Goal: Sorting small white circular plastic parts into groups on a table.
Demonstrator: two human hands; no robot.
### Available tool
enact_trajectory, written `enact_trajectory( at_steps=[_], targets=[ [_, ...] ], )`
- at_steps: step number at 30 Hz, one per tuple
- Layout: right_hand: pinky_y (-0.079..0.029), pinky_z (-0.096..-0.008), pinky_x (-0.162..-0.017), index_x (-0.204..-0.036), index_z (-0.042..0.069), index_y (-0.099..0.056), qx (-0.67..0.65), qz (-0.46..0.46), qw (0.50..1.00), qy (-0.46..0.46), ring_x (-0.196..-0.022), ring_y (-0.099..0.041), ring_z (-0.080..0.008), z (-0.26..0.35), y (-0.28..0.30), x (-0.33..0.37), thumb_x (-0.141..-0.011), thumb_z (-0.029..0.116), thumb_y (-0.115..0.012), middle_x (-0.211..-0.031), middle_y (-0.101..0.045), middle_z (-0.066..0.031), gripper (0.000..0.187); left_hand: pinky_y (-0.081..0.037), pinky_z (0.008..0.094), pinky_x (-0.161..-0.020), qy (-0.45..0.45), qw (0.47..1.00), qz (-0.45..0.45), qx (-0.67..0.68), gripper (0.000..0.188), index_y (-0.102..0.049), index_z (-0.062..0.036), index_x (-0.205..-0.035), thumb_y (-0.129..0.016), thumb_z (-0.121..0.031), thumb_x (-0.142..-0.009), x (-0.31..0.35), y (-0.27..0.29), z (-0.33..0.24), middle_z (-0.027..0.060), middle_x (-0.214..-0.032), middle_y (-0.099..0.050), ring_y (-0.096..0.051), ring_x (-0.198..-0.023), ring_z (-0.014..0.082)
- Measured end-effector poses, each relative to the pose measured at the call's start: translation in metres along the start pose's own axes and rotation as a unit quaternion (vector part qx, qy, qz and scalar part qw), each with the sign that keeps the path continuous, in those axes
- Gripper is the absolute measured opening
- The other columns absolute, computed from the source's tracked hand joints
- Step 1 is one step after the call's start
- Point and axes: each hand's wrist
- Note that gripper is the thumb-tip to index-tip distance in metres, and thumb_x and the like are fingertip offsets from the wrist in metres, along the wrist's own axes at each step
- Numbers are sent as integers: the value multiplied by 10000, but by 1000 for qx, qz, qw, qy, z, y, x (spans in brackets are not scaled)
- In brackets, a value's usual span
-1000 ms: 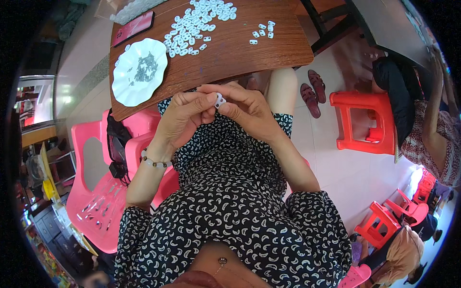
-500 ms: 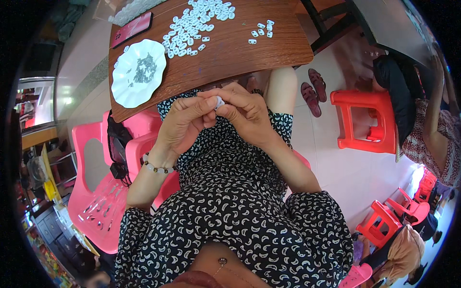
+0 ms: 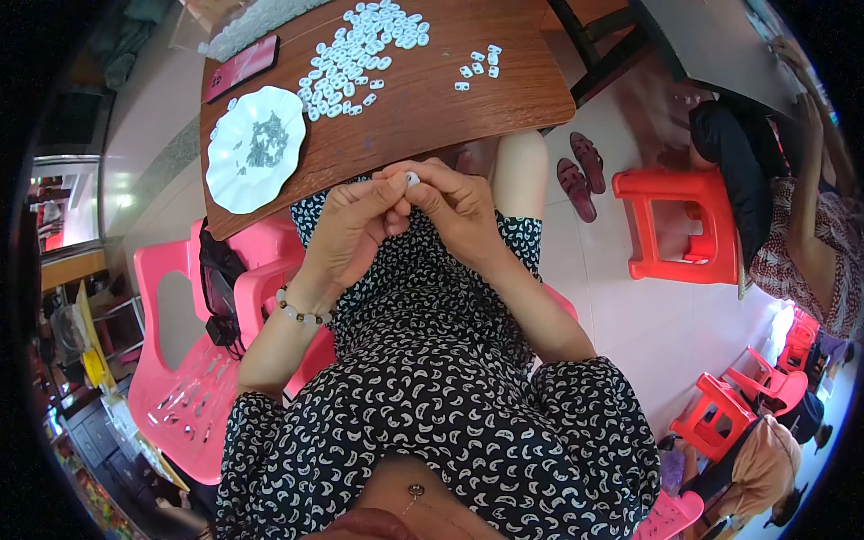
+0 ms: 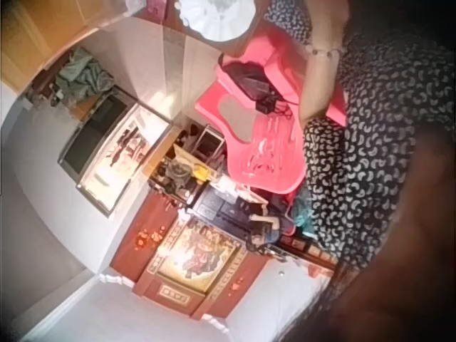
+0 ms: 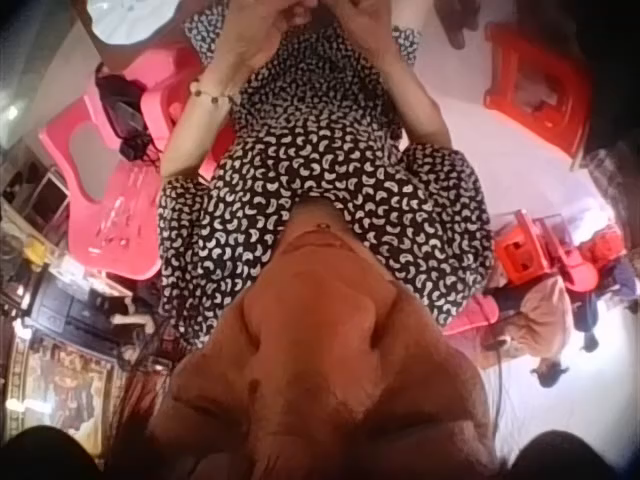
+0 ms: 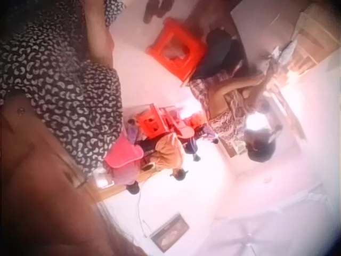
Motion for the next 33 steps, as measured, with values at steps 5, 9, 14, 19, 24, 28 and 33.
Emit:
enact_trajectory(
  at_steps=[5, 9, 14, 19, 24, 28, 33],
  targets=[
    [-493, -248, -868, -1327, 3, -524, -84, 19, 996, -10, -985, -592, -86, -5, 12, -8, -1003, 247, -516, -1219, -622, -85, 405, -443, 190, -626, -63, 997, 17, -44, 308, -706, 2, -900, -605, -282, -958, -20, 0, 1, 33, -799, -669, -534, -658, 64],
    [-465, -268, -944, -1350, 4, -504, -28, 35, 999, 13, -1085, -580, -124, -8, 23, -14, -1020, 222, -472, -1261, -613, -110, 397, -446, 197, -634, -73, 996, 12, -48, 322, -706, 2, -887, -590, -287, -967, -32, -1, 6, 28, -779, -668, -536, -660, 62],
    [-454, -286, -957, -1352, -12, -493, -32, 27, 999, 6, -1103, -580, -154, -15, 27, -18, -1007, 307, -478, -1265, -605, -141, 470, -445, 198, -623, -66, 997, 13, -48, 313, -707, -3, -879, -583, -277, -970, -39, 1, 7, 16, -770, -663, -534, -658, 55],
    [-467, -301, -944, -1352, -21, -486, -16, 19, 1000, 2, -1091, -594, -177, -24, 28, -21, -988, 405, -504, -1278, -588, -170, 561, -444, 196, -622, -52, 998, 8, -42, 295, -708, -18, -890, -589, -277, -966, -43, 7, 7, 4, -771, -660, -528, -656, 45],
    [-439, -265, -953, -1326, 3, -534, -58, 7, 998, -26, -1072, -577, -124, -19, 23, -22, -1003, 298, -515, -1215, -626, -85, 438, -443, 193, -629, -33, 999, 21, -26, 241, -691, -36, -943, -604, -259, -959, -48, 14, 10, 4, -824, -665, -535, -688, 50],
    [-443, -257, -942, -1312, 1, -546, -34, -2, 996, -80, -1059, -580, -113, -17, 27, -19, -1000, 288, -525, -1225, -622, -78, 425, -442, 187, -623, -39, 998, 31, -26, 238, -689, -44, -938, -604, -266, -960, -48, 14, 10, -2, -826, -663, -532, -689, 42],
    [-444, -250, -935, -1289, -4, -566, -58, -15, 997, -51, -1044, -586, -112, -20, 23, -20, -990, 246, -546, -1176, -642, -69, 390, -439, 181, -617, -10, 999, 39, -11, 254, -688, -55, -912, -611, -293, -955, -53, 23, 13, -3, -808, -660, -525, -673, 40]
  ],
)
Point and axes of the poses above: each hand's wrist, its own x-axis away from the middle knuckle, its own y-axis out of the back of the hand, z = x × y
